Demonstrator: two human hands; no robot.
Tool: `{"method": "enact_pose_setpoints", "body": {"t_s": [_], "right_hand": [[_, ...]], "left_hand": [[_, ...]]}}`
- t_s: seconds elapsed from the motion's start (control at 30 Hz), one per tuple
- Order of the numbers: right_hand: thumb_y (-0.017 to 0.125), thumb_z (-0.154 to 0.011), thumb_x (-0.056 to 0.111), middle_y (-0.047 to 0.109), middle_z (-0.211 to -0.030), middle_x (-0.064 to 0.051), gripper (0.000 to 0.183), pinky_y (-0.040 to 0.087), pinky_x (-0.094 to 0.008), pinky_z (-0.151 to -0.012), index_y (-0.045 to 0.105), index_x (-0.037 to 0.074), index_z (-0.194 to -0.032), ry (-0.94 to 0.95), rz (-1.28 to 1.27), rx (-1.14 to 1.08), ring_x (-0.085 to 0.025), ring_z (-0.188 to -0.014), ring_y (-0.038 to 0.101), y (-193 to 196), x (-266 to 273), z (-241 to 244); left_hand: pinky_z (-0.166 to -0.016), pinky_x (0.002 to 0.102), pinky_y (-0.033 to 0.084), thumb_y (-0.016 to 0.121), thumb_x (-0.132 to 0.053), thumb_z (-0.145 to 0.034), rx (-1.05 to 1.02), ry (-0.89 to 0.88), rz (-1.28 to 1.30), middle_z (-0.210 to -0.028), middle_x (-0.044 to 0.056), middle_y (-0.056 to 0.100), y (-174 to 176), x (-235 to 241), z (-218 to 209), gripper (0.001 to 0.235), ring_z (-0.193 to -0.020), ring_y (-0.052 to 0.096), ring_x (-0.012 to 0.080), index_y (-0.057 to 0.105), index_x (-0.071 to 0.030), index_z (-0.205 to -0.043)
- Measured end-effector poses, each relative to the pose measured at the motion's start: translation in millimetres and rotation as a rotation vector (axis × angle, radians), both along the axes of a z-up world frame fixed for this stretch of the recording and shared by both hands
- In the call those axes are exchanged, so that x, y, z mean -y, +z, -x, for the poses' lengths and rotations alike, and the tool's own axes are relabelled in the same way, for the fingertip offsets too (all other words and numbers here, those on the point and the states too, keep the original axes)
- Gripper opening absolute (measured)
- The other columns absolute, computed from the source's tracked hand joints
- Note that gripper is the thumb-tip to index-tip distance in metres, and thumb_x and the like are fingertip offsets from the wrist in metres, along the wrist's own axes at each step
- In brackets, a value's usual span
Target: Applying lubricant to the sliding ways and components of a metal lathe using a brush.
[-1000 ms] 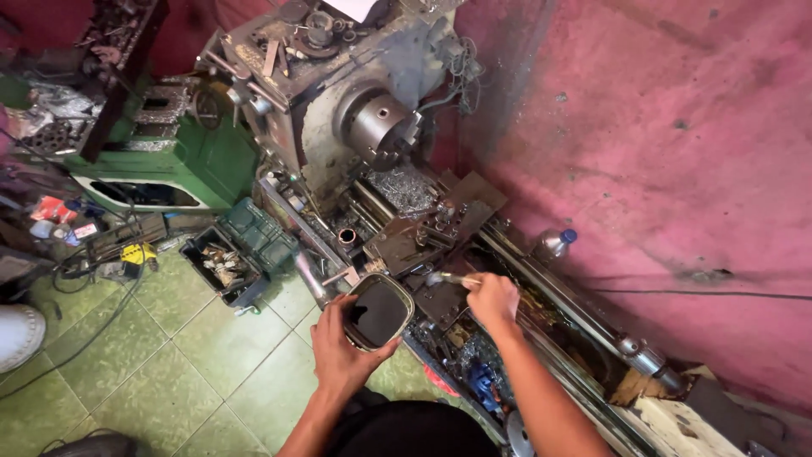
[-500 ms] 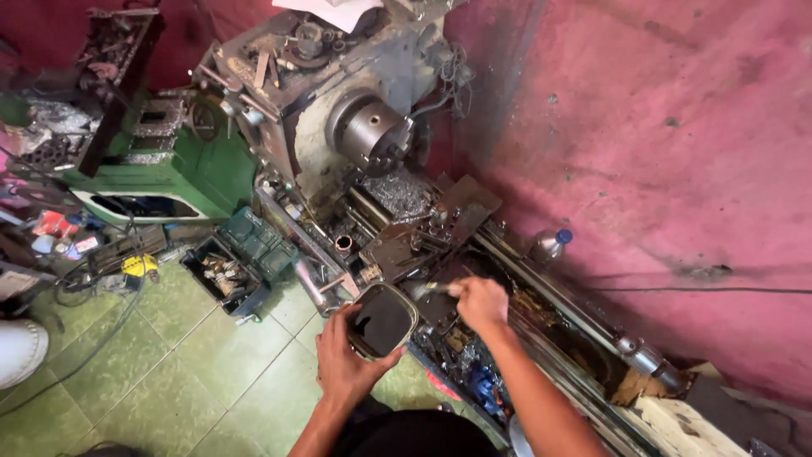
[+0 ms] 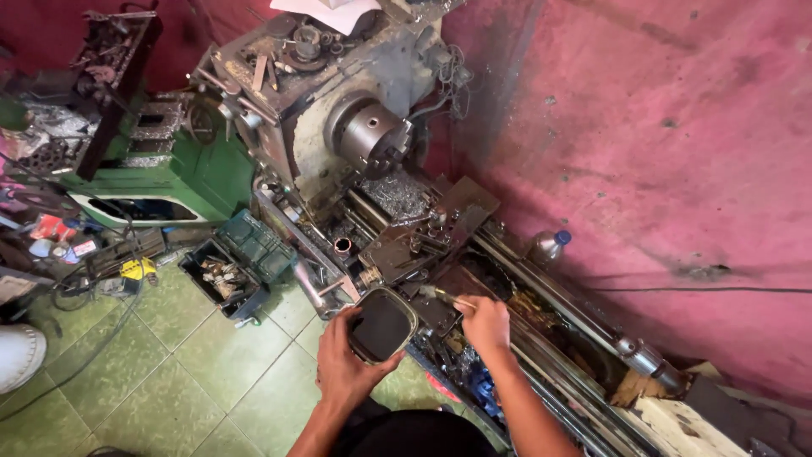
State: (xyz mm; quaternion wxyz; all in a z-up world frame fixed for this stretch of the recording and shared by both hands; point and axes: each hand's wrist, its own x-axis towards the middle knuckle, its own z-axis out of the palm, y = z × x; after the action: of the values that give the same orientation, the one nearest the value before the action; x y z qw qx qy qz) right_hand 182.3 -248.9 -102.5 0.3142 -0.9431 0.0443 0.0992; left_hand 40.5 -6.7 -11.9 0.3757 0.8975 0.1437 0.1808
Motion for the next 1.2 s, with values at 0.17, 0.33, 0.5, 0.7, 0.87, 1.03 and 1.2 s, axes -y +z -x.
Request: {"method": "enact_pose_setpoints", "body": {"t_s": [0.17, 0.33, 0.5, 0.7, 0.87, 1.03, 1.2], "right_hand": [[0.071, -0.093, 0.025, 0.081, -0.094, -0.001, 0.017, 0.063, -0.029, -0.063, 0.080, 0.016, -0.105, -0.011, -0.057, 0.209, -0.017, -0.074, 0.077, 20.7, 4.0, 8.9], [0.074, -0.089, 0.031, 0.083, -0.092, 0.006, 0.016, 0.048, -0.026, -0.089, 0.083, 0.019, -0.092, -0.282, -0.229, 0.172, -0.019, -0.052, 0.076, 83.0, 13.7, 32.1], [0.084, -0.080, 0.002, 0.076, -0.078, -0.020, 0.019, 0.066, -0.027, -0.071, 0.077, -0.009, -0.094, -0.497, -0.912, 0.299, -0.022, -0.068, 0.075, 124.4, 13.9, 39.9], [0.085, -0.074, -0.005, 0.077, -0.076, -0.019, 0.017, 0.068, -0.028, -0.068, 0.078, -0.009, -0.089, -0.368, -0.946, 0.483, -0.023, -0.062, 0.076, 163.4, 16.4, 60.0], [0.084, -0.079, 0.002, 0.082, -0.075, -0.013, 0.012, 0.070, -0.022, -0.054, 0.079, -0.001, -0.090, -0.034, -0.802, 0.517, -0.018, -0.056, 0.080, 157.0, 13.0, 73.5], [0.088, -0.073, 0.007, 0.083, -0.079, -0.008, 0.014, 0.069, -0.024, -0.062, 0.081, 0.005, -0.086, 0.035, -0.560, 0.555, -0.017, -0.063, 0.081, 144.9, -4.3, 85.8], [0.087, -0.074, 0.008, 0.080, -0.079, -0.003, 0.008, 0.063, -0.027, -0.073, 0.081, 0.007, -0.079, 0.082, -0.523, 0.712, -0.012, -0.069, 0.076, 165.6, -8.5, 90.1]], "left_hand": [[-0.094, 0.042, 0.053, 0.100, -0.049, -0.052, -0.094, -0.058, 0.017, -0.130, 0.006, 0.065, 22.0, 5.5, -0.5, 0.097, -0.115, 0.064, 0.0259, 0.056, -0.015, -0.132], [-0.092, 0.043, 0.051, 0.096, -0.056, -0.053, -0.031, -0.070, 0.005, -0.126, 0.005, 0.065, -0.6, 8.4, 0.3, 0.095, -0.114, 0.063, 0.0260, 0.058, -0.015, -0.130], [-0.099, 0.046, 0.045, 0.096, -0.059, -0.055, -0.150, -0.099, -0.045, -0.132, 0.004, 0.062, -2.4, 17.1, -5.7, 0.098, -0.120, 0.059, 0.0255, 0.055, -0.017, -0.134], [-0.093, 0.044, 0.045, 0.094, -0.063, -0.053, -0.094, -0.147, -0.022, -0.124, 0.001, 0.066, 6.5, 34.9, -10.0, 0.096, -0.113, 0.063, 0.0228, 0.057, -0.019, -0.131], [-0.100, 0.048, 0.048, 0.098, -0.060, -0.052, -0.084, -0.186, 0.010, -0.132, 0.011, 0.064, 4.9, 45.5, -10.1, 0.114, -0.120, 0.062, 0.0302, 0.047, -0.010, -0.140], [-0.109, 0.052, 0.044, 0.102, -0.054, -0.050, -0.049, -0.246, -0.039, -0.145, 0.019, 0.056, -0.3, 52.7, -8.4, 0.129, -0.130, 0.056, 0.0372, 0.037, -0.003, -0.149], [-0.098, 0.048, 0.048, 0.100, -0.053, -0.050, -0.106, -0.242, -0.046, -0.133, 0.012, 0.063, 6.3, 57.6, -4.0, 0.120, -0.119, 0.061, 0.0342, 0.042, -0.009, -0.146]]}}
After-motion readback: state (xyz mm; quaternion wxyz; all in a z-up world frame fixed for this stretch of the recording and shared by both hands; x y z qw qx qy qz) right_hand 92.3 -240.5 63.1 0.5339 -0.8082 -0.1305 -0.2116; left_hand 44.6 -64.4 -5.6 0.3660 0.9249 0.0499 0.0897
